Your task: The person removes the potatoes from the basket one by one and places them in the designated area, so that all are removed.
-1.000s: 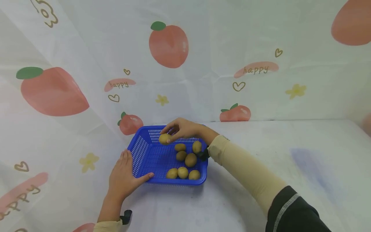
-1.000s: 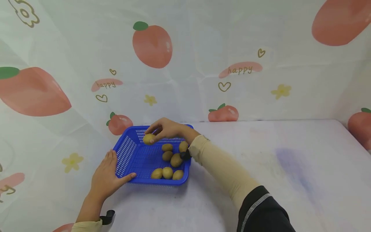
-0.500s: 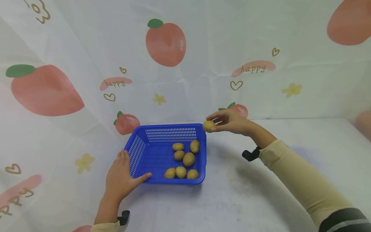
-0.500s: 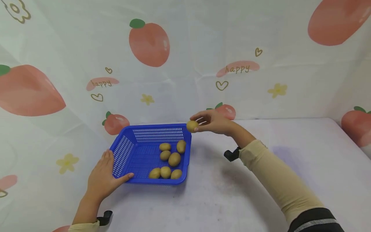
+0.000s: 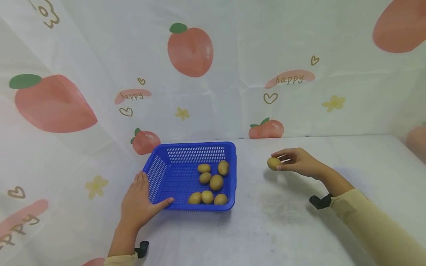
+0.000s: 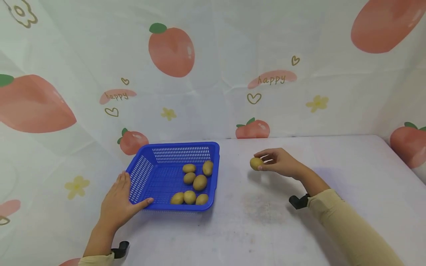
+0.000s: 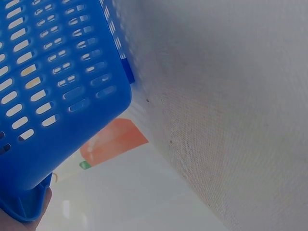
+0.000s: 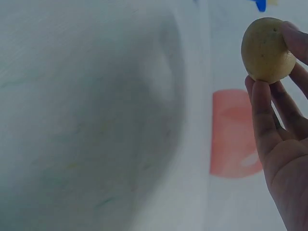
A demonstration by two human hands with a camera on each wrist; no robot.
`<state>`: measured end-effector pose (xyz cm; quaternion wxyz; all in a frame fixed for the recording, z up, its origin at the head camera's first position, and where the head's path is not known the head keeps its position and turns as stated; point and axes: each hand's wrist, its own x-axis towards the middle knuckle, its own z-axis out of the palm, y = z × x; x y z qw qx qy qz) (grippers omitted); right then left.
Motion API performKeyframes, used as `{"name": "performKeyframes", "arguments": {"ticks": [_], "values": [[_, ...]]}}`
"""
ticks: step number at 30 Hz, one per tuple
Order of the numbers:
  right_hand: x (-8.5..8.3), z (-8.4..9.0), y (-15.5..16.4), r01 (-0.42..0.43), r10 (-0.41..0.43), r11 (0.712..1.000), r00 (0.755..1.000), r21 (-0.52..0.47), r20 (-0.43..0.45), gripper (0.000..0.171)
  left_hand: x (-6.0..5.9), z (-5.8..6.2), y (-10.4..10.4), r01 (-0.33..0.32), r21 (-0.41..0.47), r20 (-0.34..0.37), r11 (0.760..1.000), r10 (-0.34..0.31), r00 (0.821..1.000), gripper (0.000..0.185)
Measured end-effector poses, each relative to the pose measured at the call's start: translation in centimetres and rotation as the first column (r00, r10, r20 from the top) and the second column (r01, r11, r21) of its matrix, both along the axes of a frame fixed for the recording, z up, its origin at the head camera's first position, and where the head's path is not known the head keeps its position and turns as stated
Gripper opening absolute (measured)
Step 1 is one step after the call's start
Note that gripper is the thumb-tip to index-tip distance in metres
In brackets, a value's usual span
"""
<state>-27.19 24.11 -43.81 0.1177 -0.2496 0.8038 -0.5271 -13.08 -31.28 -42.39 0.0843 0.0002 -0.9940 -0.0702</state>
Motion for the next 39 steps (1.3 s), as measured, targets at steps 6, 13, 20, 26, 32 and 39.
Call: {"name": "performKeyframes", "arguments": {"ticks": [6, 13, 20, 26, 32, 39], "values": [[0.6, -1.8, 2.1, 0.039, -0.039, 0.999, 0.999, 0.032, -0.003, 0.049, 0.0, -0.2, -0.1, 0.006, 0.015, -0.007, 1.000, -0.005, 1.000, 0.141], [0.6, -2.8, 3.5, 0.072, -0.073, 0.994, 0.997, 0.078, 0.014, 0.052, 0.0, -0.7, -0.5, 0.006, 0.022, -0.022, 1.000, -0.005, 1.000, 0.142], [0.4, -3.3, 3.8, 0.074, -0.077, 0.994, 0.997, 0.082, 0.030, 0.052, -0.1, -0.7, -0.5, 0.012, 0.007, -0.035, 1.000, -0.012, 0.999, 0.141], [0.2, -3.6, 4.0, 0.074, -0.077, 0.994, 0.996, 0.084, 0.034, 0.052, -0.1, -0.5, -0.3, 0.014, 0.001, -0.050, 1.000, -0.014, 0.999, 0.140], [0.2, -3.5, 4.2, 0.067, -0.070, 0.995, 0.996, 0.070, 0.047, 0.052, 0.0, -0.2, -0.1, 0.006, 0.018, -0.027, 1.000, -0.006, 1.000, 0.141], [0.1, -3.5, 4.3, 0.072, -0.074, 0.995, 0.997, 0.070, 0.036, 0.049, 0.1, -0.2, -0.1, 0.004, 0.017, -0.021, 1.000, -0.004, 1.000, 0.141]]}}
